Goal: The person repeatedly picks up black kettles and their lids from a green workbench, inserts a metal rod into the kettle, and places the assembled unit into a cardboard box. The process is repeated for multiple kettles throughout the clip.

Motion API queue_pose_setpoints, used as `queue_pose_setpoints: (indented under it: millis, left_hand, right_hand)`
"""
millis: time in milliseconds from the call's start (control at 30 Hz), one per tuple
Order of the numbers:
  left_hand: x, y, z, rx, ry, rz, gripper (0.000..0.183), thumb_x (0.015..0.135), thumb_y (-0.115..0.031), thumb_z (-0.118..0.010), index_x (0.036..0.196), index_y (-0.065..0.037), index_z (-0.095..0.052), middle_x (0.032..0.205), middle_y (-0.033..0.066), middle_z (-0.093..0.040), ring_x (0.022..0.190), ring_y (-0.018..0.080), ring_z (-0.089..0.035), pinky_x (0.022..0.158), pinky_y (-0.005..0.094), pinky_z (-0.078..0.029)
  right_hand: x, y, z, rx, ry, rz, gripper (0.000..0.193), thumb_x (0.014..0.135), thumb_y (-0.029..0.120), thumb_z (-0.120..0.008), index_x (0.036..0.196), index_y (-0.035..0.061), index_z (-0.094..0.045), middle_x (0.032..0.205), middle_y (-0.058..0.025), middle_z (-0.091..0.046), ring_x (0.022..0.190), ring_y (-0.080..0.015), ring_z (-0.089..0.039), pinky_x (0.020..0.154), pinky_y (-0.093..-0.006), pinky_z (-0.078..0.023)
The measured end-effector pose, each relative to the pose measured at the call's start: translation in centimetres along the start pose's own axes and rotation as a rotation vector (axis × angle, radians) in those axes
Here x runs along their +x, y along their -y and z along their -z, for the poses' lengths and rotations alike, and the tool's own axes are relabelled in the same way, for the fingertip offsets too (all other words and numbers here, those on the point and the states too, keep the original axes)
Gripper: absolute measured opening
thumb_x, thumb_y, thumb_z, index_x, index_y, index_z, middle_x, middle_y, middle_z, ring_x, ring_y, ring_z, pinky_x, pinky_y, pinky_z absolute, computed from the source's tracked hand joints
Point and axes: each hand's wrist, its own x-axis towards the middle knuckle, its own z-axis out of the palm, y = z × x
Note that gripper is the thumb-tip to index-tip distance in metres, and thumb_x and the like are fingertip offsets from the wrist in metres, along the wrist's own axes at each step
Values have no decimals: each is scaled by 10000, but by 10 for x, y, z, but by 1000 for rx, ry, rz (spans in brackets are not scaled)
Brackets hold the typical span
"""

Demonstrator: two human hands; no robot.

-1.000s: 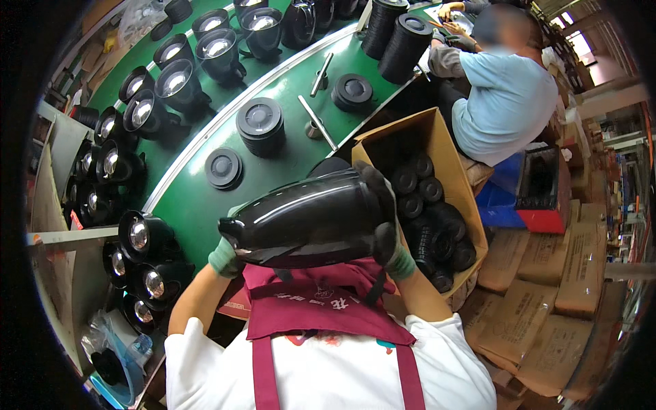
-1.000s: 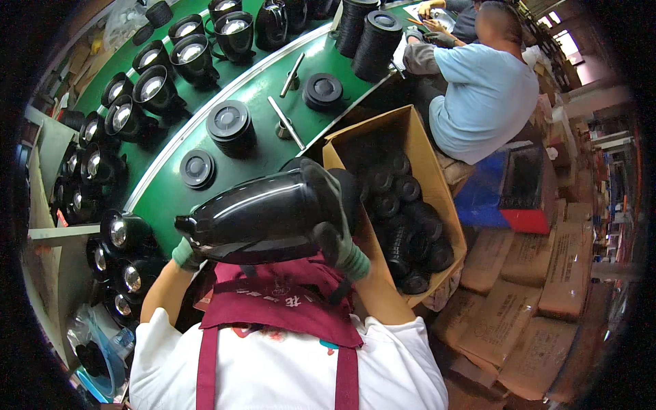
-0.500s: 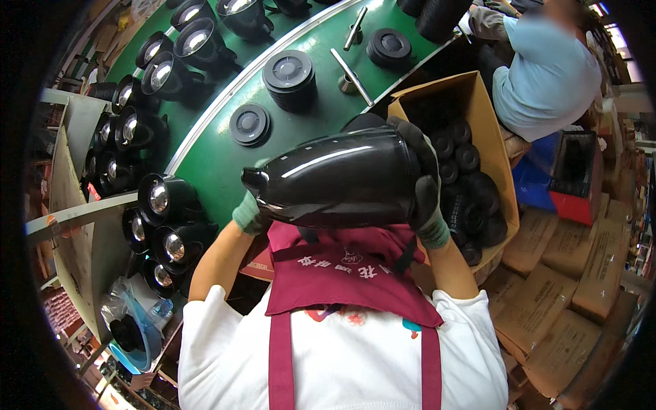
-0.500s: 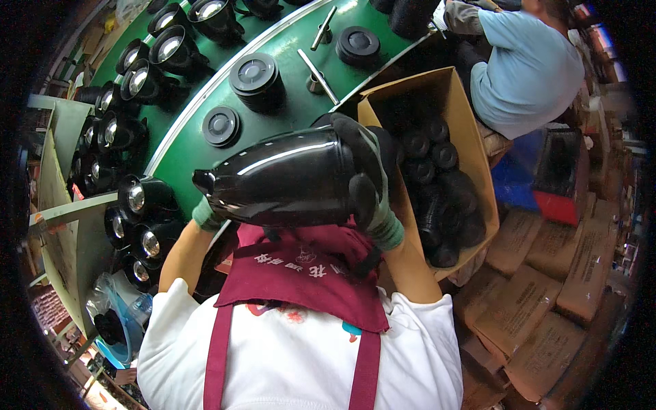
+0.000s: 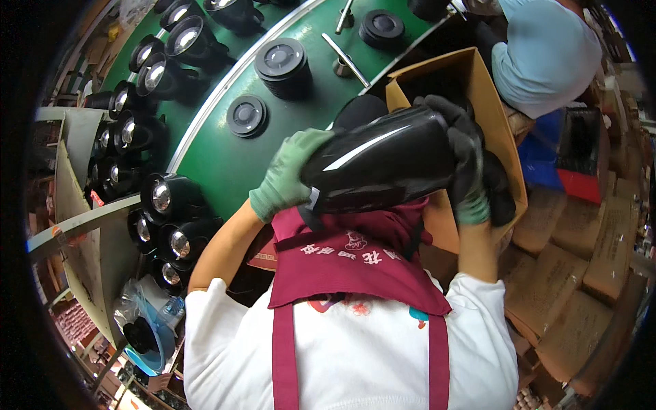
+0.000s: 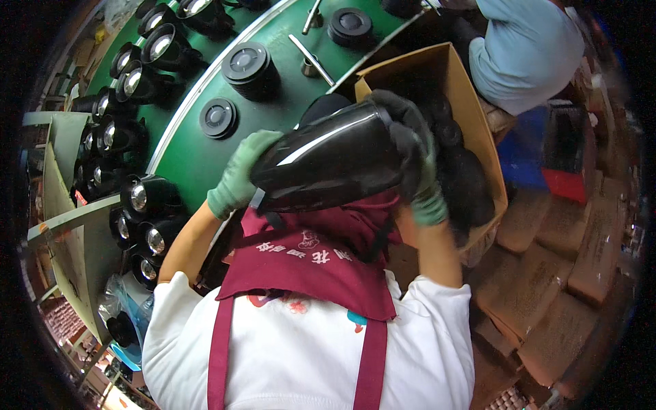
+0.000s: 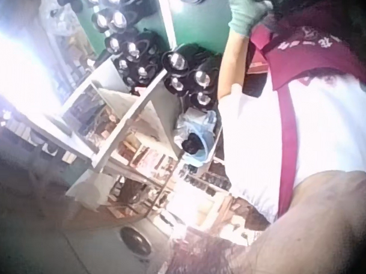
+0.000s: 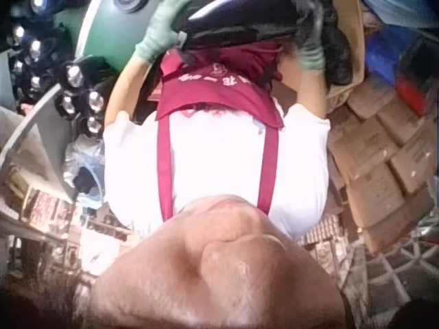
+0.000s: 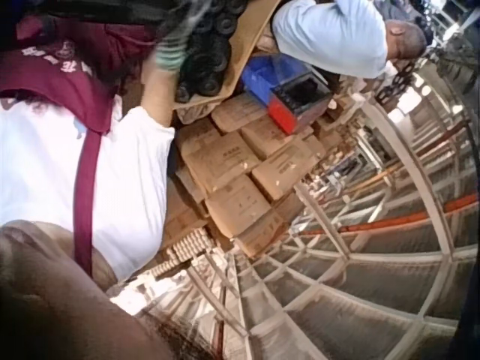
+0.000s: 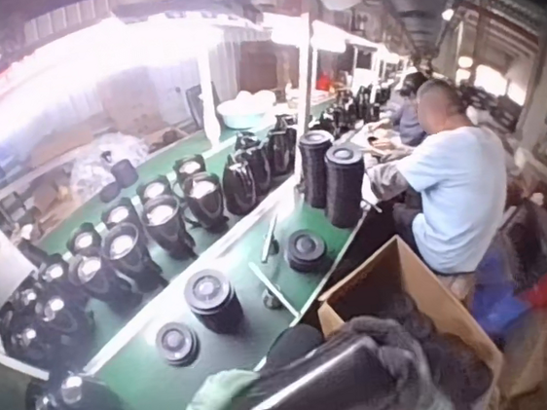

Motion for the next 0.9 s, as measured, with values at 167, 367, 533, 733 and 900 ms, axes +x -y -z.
queue_pose_setpoints:
  millis: [167,367,533,733,900]
  left_hand:
    - [5,12,-41,-80,150,-14,967,742,-232,-824,1550,-37,-330,1545,178,-375,1412,373,-385,1186,434,-300]
    - [31,10,-96,-150,28,-114,1007,697,-289,-912,1505,-21,-373,1512,206,-405,1442,353,-364,1187,445,-322]
    - [36,30,-130,-363,-18,-128,1085,629,-317,-955,1495,-51,-356,1552,210,-325,1443,367,-359,1168,457,-353]
    - [21,46,-112,-253,-48,-206,887,631,-361,-933,1341,-29,-518,1513,254,-346,1384,447,-418,1128,502,-403]
    - [22,38,-98,-312,-28,-77,864,607,-347,-949,1312,-55,-542,1500,213,-391,1346,402,-466,1093,481,-440]
  right_hand:
    - [6,-26,4,-733,173,194,572,809,232,-754,1308,20,-573,1215,-148,-658,1111,-219,-639,991,-341,-492]
    - [-10,-88,16,-253,150,160,316,1034,126,-494,1285,-32,-602,1248,-158,-658,1163,-233,-633,1006,-314,-484]
    - [-57,-163,-22,-115,-641,8,304,1031,190,-558,1164,-62,-665,1159,-137,-707,1071,-238,-666,977,-354,-497]
    - [-11,-123,-17,-255,-247,77,478,1044,286,-504,747,-52,-666,821,-111,-723,817,-232,-682,820,-362,-533]
    - [142,-160,10,-575,56,-176,370,963,355,-654,1054,-3,-655,931,-126,-684,822,-192,-643,755,-332,-509]
